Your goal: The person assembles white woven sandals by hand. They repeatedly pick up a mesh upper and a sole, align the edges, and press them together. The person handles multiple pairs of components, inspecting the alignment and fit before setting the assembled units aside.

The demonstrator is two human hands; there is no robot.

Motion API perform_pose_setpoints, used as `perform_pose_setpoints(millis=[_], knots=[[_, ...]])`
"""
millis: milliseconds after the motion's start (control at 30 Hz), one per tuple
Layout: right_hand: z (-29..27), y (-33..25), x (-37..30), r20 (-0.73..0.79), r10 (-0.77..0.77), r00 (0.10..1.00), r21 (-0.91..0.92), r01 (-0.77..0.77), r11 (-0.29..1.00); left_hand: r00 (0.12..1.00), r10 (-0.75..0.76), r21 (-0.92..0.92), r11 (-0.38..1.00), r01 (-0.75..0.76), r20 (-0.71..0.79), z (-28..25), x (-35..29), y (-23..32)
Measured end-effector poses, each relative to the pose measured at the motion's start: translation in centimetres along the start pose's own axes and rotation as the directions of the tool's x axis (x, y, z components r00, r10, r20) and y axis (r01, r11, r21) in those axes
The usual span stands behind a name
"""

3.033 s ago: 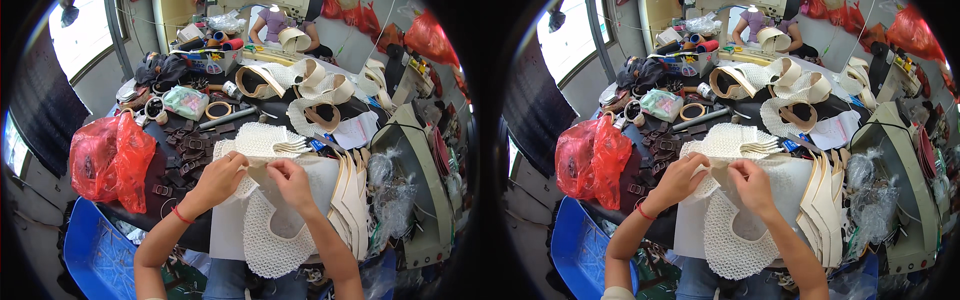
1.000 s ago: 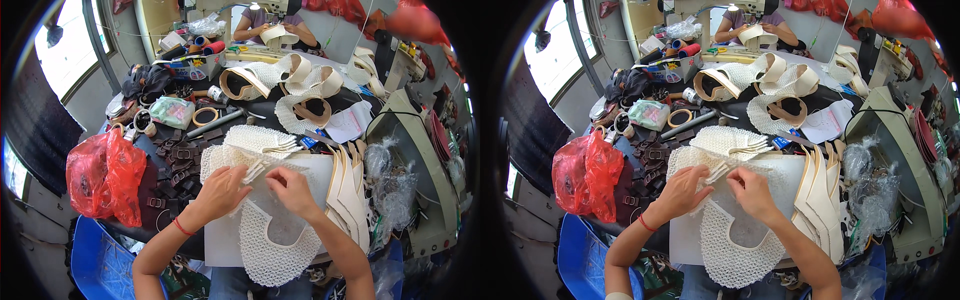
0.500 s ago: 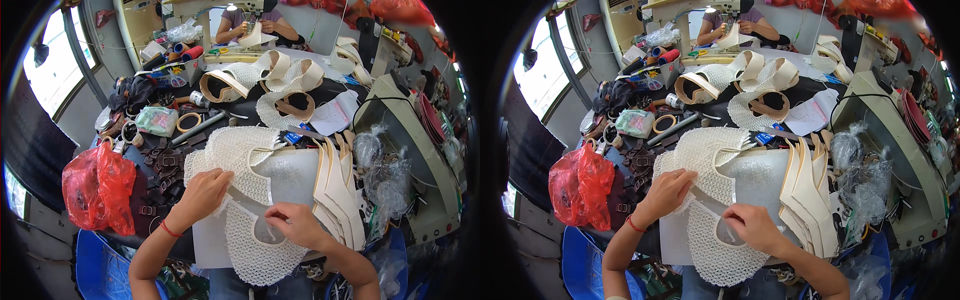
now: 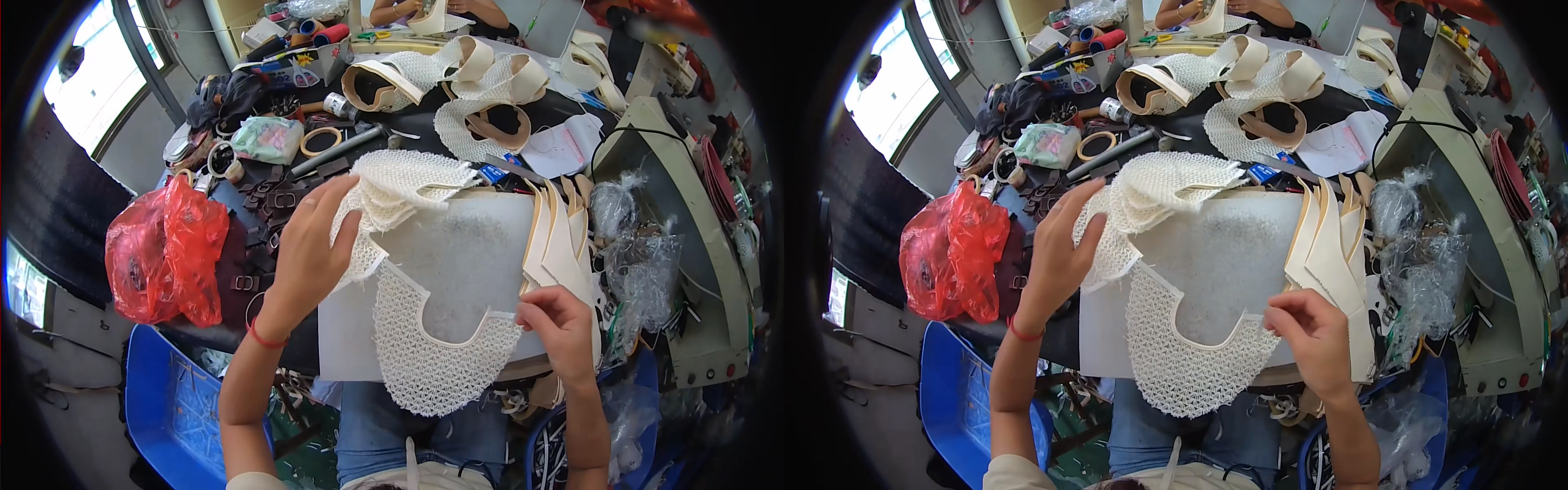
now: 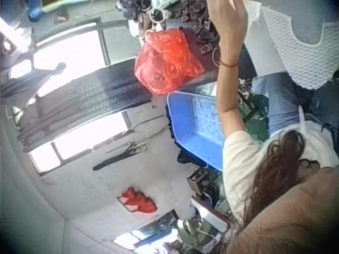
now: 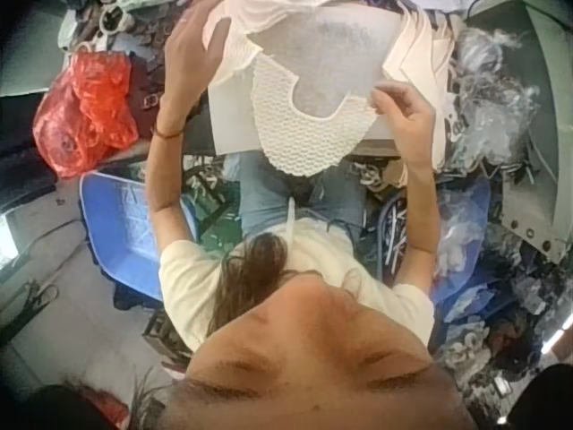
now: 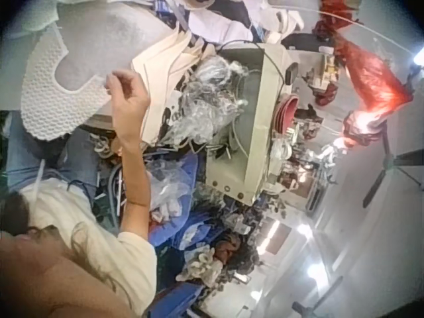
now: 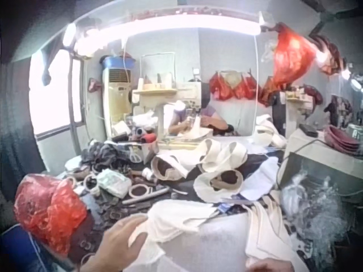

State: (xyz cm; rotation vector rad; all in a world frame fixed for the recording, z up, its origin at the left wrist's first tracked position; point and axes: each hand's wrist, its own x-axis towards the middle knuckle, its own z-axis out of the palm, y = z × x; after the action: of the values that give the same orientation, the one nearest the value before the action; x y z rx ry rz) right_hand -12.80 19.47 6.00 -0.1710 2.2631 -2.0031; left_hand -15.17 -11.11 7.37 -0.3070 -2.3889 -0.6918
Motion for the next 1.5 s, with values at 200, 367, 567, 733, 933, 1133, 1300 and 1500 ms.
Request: perform_pose_setpoints(millis=[200, 367, 567, 733, 933, 1133, 1300, 1500], knots=[[-2.0, 1.3, -5.7, -0.321, -0.026, 0.947, 0.017, 0.033, 0.999, 0.978, -0.118, -0.257, 0.953, 0.159, 0.170, -1.1, -8.7, 7.4], [0.4, 2.8, -8.6, -0.239, -0.087, 0.967, 0.052, 0.102, 0.993, 0.938, -0.132, -0.485, 0.828, 0.282, 0.320, 0.5, -11.8, 12.4], [3.4, 1.9, -10.5, -0.192, -0.206, 0.959, 0.050, 0.220, 0.974, 0.939, -0.180, -0.537, 0.782, 0.317, 0.293, 2.0, -12.2, 15.6], [5.0, 2.9, -11.4, -0.148, -0.328, 0.933, 0.219, 0.355, 0.909, 0.988, -0.128, -0.461, 0.874, 0.154, 0.088, 0.9, -13.8, 14.9], [3.4, 2.3, -9.6, 0.134, -0.445, 0.885, -0.287, 0.465, 0.837, 0.899, -0.435, -0.135, 0.888, 0.439, 0.054, -4.5, -17.8, 10.9], [1.9, 3.6, -2.8, 0.134, -0.545, 0.828, -0.778, 0.428, 0.459, 0.867, -0.491, 0.367, 0.793, 0.487, -0.090, -8.3, -21.4, 8.4], [1.8, 5.9, -1.8, 0.162, -0.549, 0.820, -0.763, 0.457, 0.458, 0.952, -0.266, -0.221, 0.930, 0.295, 0.149, -2.8, -14.3, 12.2], [2.1, 2.0, -7.8, 0.068, -0.441, 0.895, -0.429, 0.425, 0.797, 0.882, -0.163, -0.524, 0.751, 0.401, 0.442, 2.6, -10.3, 14.1]])
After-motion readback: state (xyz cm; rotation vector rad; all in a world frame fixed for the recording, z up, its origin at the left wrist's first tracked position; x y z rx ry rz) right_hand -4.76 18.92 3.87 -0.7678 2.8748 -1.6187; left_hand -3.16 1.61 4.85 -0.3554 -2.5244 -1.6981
